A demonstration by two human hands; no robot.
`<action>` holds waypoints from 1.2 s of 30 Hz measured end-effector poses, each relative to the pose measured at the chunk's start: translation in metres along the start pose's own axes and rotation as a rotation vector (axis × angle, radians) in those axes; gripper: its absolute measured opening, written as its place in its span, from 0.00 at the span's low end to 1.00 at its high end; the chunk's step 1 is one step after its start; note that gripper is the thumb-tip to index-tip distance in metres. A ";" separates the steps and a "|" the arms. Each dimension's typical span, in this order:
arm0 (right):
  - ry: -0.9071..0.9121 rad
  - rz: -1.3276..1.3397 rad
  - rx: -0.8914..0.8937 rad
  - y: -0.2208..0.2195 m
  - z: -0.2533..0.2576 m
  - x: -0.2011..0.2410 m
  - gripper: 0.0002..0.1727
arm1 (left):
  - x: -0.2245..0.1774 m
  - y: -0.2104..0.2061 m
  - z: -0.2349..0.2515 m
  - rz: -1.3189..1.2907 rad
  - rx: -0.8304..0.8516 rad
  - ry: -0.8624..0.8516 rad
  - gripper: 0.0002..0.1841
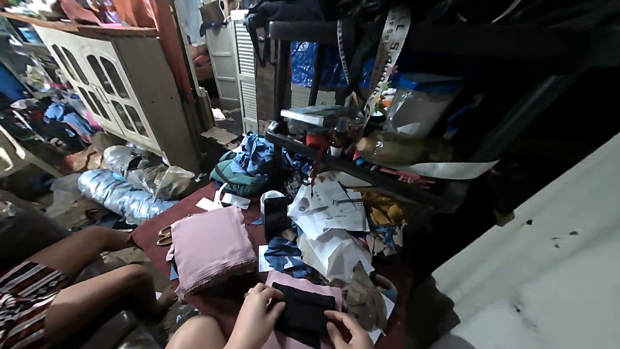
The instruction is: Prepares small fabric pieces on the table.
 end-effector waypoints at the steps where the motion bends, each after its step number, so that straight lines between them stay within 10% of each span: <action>1: -0.007 0.009 0.003 0.000 0.000 -0.001 0.13 | -0.003 -0.002 -0.001 0.039 -0.006 -0.007 0.17; 7: 0.002 0.050 0.046 0.003 0.000 -0.007 0.15 | -0.009 -0.012 -0.001 0.121 0.005 0.009 0.10; 15: -0.037 0.017 0.065 -0.002 -0.003 -0.003 0.21 | -0.001 -0.010 -0.027 0.170 -0.377 -0.160 0.06; 20: -0.079 0.033 0.065 -0.002 -0.003 0.001 0.22 | -0.012 -0.009 -0.009 0.149 0.061 0.167 0.21; 26: -0.109 0.084 0.057 0.000 -0.003 -0.003 0.17 | -0.005 -0.007 -0.034 0.020 -0.050 -0.242 0.08; 36: 0.358 0.072 0.119 -0.012 -0.013 0.042 0.12 | -0.013 0.003 -0.018 0.048 0.108 -0.519 0.24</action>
Point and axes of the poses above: each hand's wrist, its own z-axis towards the middle knuckle, its own y-axis out of the back of the hand, x = y × z, the point moved 2 cm from there along z, towards the middle knuckle, and after that the axes turned 5 degrees about z, right-handed, at the moved point
